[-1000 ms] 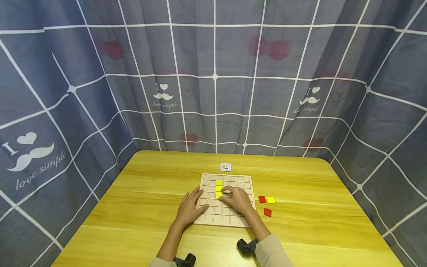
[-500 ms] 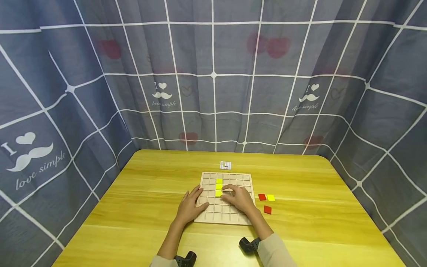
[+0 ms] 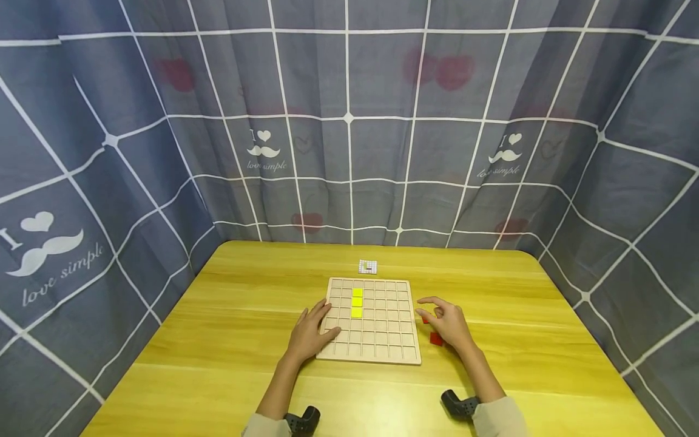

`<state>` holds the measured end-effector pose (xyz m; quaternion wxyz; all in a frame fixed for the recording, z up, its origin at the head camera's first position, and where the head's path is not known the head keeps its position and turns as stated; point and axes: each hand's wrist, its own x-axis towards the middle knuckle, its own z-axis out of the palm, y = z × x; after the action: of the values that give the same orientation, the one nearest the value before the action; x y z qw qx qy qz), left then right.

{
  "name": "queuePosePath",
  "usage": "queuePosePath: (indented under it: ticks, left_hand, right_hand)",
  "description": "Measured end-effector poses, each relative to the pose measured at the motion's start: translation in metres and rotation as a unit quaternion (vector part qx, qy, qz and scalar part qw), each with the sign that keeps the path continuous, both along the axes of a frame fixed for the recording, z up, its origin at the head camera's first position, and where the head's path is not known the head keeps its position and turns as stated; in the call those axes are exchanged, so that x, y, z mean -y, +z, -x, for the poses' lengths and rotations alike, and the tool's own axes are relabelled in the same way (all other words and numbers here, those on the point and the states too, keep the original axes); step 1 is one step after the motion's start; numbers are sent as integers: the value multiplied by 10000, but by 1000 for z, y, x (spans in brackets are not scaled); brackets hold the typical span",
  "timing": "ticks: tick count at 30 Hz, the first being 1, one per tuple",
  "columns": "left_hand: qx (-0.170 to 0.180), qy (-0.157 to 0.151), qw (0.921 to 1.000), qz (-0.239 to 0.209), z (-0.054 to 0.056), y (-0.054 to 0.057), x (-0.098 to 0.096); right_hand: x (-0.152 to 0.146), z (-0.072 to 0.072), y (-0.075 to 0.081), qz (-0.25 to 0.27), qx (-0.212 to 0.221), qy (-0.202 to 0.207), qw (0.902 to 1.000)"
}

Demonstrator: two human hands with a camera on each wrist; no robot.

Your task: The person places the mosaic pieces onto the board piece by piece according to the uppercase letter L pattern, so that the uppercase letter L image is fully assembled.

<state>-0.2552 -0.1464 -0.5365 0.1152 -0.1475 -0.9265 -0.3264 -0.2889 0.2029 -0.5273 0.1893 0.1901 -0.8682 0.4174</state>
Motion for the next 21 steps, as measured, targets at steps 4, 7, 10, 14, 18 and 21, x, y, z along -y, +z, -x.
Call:
queuePosePath:
  ticks: [4,7,10,14,18,21]
  left_hand:
    - [36,2,10000,33,0,2,0]
    - [51,-2,10000,53,0,2,0]
    - [50,-35,10000,15,0,2,0]
    - [36,-59,10000,-40,1,2,0]
    - [36,-34,10000,-1,2,1,0]
    - [58,-36,10000,12,2,2,0]
  right_hand:
    - [-37,-8,-3,-205,121,-391,9990]
    - [-57,-13,-7,-429,408,-454,9972]
    - [-67,-15,-10,-605,680,-388,9951]
    - [-68,-14,-11,-912,838,-351,9917]
    - [-66,-13,-11,-1251,864,-409,9875]
    - [-64,-12,-12,-1363,883,-465,9856]
